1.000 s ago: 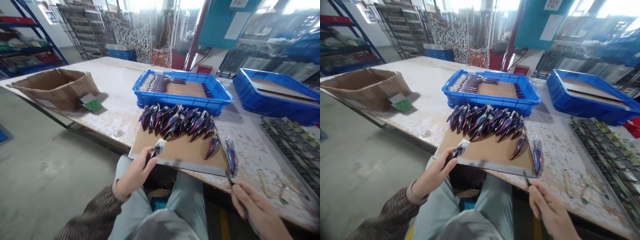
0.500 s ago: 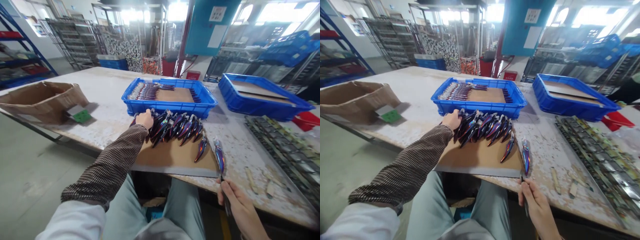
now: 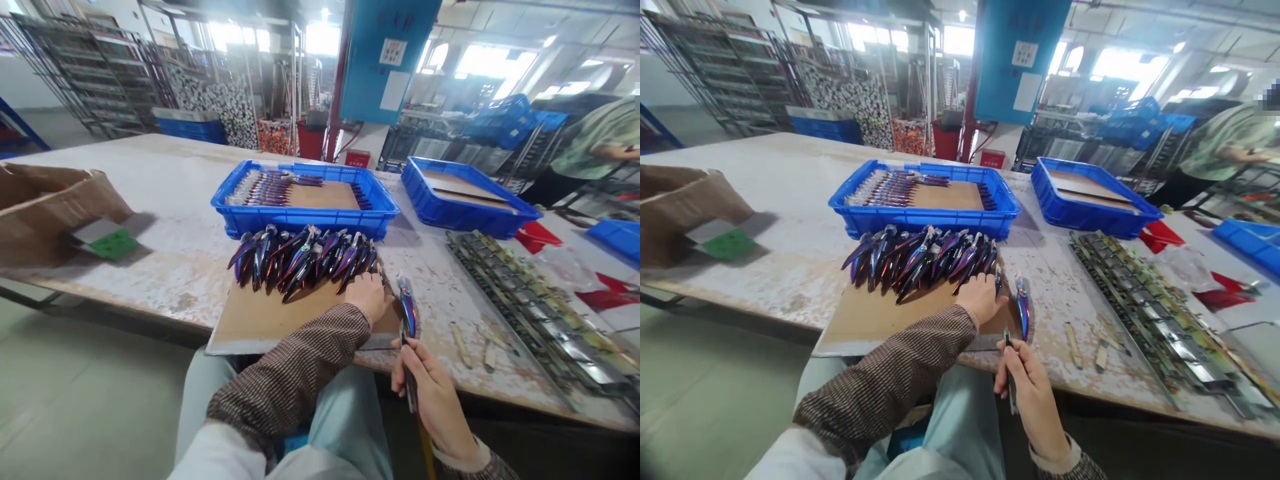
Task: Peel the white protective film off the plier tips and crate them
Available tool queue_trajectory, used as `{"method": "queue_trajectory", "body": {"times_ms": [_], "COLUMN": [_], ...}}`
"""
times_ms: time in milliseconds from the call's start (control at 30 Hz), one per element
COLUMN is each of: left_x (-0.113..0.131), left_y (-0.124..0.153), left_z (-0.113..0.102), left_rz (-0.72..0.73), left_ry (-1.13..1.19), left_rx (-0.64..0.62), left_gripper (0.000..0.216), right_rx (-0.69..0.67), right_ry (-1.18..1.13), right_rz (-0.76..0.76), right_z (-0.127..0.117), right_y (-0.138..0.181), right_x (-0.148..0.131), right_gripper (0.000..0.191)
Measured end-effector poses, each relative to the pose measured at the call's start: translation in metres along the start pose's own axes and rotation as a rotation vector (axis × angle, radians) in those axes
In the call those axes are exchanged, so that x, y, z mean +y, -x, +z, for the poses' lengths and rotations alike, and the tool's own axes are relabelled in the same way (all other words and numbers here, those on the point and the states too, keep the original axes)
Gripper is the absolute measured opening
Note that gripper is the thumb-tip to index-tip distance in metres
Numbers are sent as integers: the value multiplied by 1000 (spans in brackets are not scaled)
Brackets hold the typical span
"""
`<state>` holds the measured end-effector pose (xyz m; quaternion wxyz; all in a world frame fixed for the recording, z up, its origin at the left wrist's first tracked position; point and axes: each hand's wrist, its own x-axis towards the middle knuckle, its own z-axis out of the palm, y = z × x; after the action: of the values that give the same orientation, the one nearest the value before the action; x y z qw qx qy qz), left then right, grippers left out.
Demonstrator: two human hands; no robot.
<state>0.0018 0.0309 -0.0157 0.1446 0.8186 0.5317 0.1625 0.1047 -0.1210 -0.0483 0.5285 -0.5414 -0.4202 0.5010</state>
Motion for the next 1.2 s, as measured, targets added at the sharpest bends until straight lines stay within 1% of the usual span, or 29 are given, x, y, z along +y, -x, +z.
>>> {"method": "queue_trajectory", "body": {"times_ms": [67, 133, 200, 233, 267, 333, 400, 467, 533, 600, 700, 767, 833, 1033, 1200], "left_x": [5, 3, -2, -6, -10, -18, -26, -34, -39, -41, -42, -42, -41, -40, -42], "left_y": [-12, -17, -12, -6, 4, 33, 71, 111, 148, 178, 207, 219, 227, 240, 246], "left_z": [9, 10, 7, 3, -1, -10, -17, -22, -23, -20, -12, -8, -7, -11, -6], "left_rz": [-26, -51, -63, -62, -56, -37, -24, -29, -84, -181, -342, -425, -455, -413, -385], "left_ry": [26, 62, 112, 144, 181, 268, 362, 525, 873, 1142, 1320, 1391, 1415, 1425, 1440], "left_rx": [-36, -61, -74, -78, -84, -100, -124, -123, -93, -63, -25, 11, 44, 113, 163], "left_gripper": [41, 35, 31, 29, 27, 24, 24, 32, 38, 38, 37, 41, 43, 37, 33], "right_rx": [1, 9, 25, 31, 31, 5, -51, -130, -230, -340, -464, -511, -540, -567, -582], "right_ry": [-25, -47, -48, -43, -33, -3, 24, 50, 80, 121, 176, 203, 229, 238, 184], "right_rz": [20, 44, 60, 64, 66, 65, 72, 90, 114, 140, 182, 212, 231, 279, 332], "right_z": [-8, -15, -20, -21, -21, -19, -14, -5, 6, 17, 32, 39, 43, 48, 52], "right_y": [10, 17, 21, 22, 22, 22, 22, 24, 29, 36, 47, 53, 58, 67, 67], "right_x": [2, 4, 7, 8, 9, 11, 12, 10, 8, 5, 3, 3, 5, 13, 13], "right_gripper": [35, 35, 35, 36, 36, 38, 40, 43, 46, 47, 49, 49, 49, 46, 49]}}
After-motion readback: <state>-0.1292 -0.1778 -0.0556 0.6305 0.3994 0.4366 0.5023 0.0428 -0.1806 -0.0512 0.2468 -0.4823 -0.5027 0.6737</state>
